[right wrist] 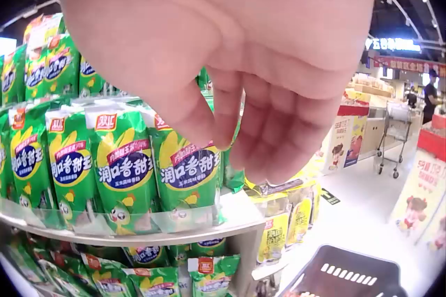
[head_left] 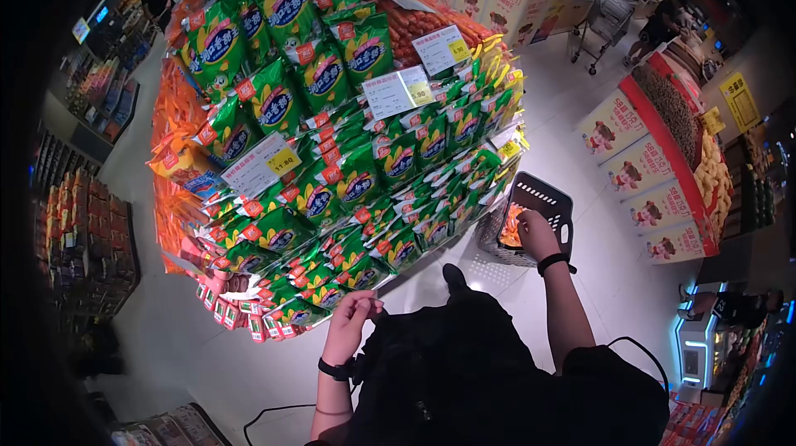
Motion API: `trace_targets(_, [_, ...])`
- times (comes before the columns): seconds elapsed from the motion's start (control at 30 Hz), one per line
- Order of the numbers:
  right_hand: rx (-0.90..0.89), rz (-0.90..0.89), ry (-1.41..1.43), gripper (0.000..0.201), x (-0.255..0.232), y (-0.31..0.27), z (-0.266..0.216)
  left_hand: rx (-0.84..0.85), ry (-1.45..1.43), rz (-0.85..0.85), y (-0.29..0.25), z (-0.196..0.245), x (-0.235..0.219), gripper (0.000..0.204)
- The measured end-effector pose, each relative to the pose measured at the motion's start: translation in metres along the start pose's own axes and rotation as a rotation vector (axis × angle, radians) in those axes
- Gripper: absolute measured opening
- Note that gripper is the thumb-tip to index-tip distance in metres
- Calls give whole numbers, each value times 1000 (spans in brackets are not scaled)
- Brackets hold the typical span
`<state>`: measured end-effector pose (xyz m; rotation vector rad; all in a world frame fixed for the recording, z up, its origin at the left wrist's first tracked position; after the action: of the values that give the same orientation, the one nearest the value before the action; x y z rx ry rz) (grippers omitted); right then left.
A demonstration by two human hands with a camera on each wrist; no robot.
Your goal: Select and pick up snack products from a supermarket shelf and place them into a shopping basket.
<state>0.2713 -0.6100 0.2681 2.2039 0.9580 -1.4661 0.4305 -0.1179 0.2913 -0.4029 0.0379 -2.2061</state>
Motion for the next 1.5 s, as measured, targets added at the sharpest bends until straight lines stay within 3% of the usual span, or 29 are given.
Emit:
trace_targets(0.1, [-73, -9, 270, 17, -11, 33, 3, -8, 40, -19, 31, 8, 64, 28])
trace_targets(0.27, [-29, 56, 536, 22, -70, 117, -16, -94, 140, -91, 55, 3, 157, 31])
trace_targets(0.33, [-26, -19, 693, 30, -82, 153, -29, -91, 187, -64, 57, 2, 174, 31])
trace_targets(0.37, [-162, 60, 735, 35, -84, 172, -36, -87, 204, -46, 57, 1, 182, 31])
trace_targets(0.57, [-429, 87, 728, 51, -138, 234, -111, -114, 164, 222, 21, -17, 210, 29])
trace_targets(0.73, [-459, -75, 597, 24, -111, 251, -118, -57, 192, 290, 8, -9, 221, 29])
trace_targets(0.83, [-654, -58, 573, 22, -120, 237, -130, -23, 220, 342, 10, -2, 217, 28])
trace_targets(1.03, [-746, -107, 722, 21, -188, 171, -148, 92, 229, 281, 29, 10, 225, 35])
trace_targets(1.13, [-833, -203, 797, 21, -221, 112, -159, 245, 391, 245, 52, 39, 249, 50])
trace_targets(1.27, [-858, -375, 972, 16, -229, 48, -165, 592, 965, 259, 80, 110, 301, 66])
trace_targets(1.3, [-882, -406, 999, 17, -224, 36, -165, 484, 816, 180, 88, 99, 301, 64])
trace_targets(1.37, [-762, -563, 1104, 16, -200, 20, -160, 262, 524, 26, 95, 77, 306, 61])
trace_targets(1.4, [-793, -518, 1144, 25, -195, 18, -159, 238, 478, 26, 95, 74, 305, 57])
trace_targets(1.5, [-326, -809, 1284, 41, -149, 26, -133, 135, 236, 56, 94, 60, 306, 55])
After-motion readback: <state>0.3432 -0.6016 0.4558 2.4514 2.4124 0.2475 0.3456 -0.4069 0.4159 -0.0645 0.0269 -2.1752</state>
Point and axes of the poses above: each hand's wrist, its own y-axis towards the middle knuckle, its own x-axis out of the palm, z = x × y, the point moved 10 cm from there along y, towards the middle knuckle, and after that the axes turned 13 degrees about x, right-handed, at the moved point
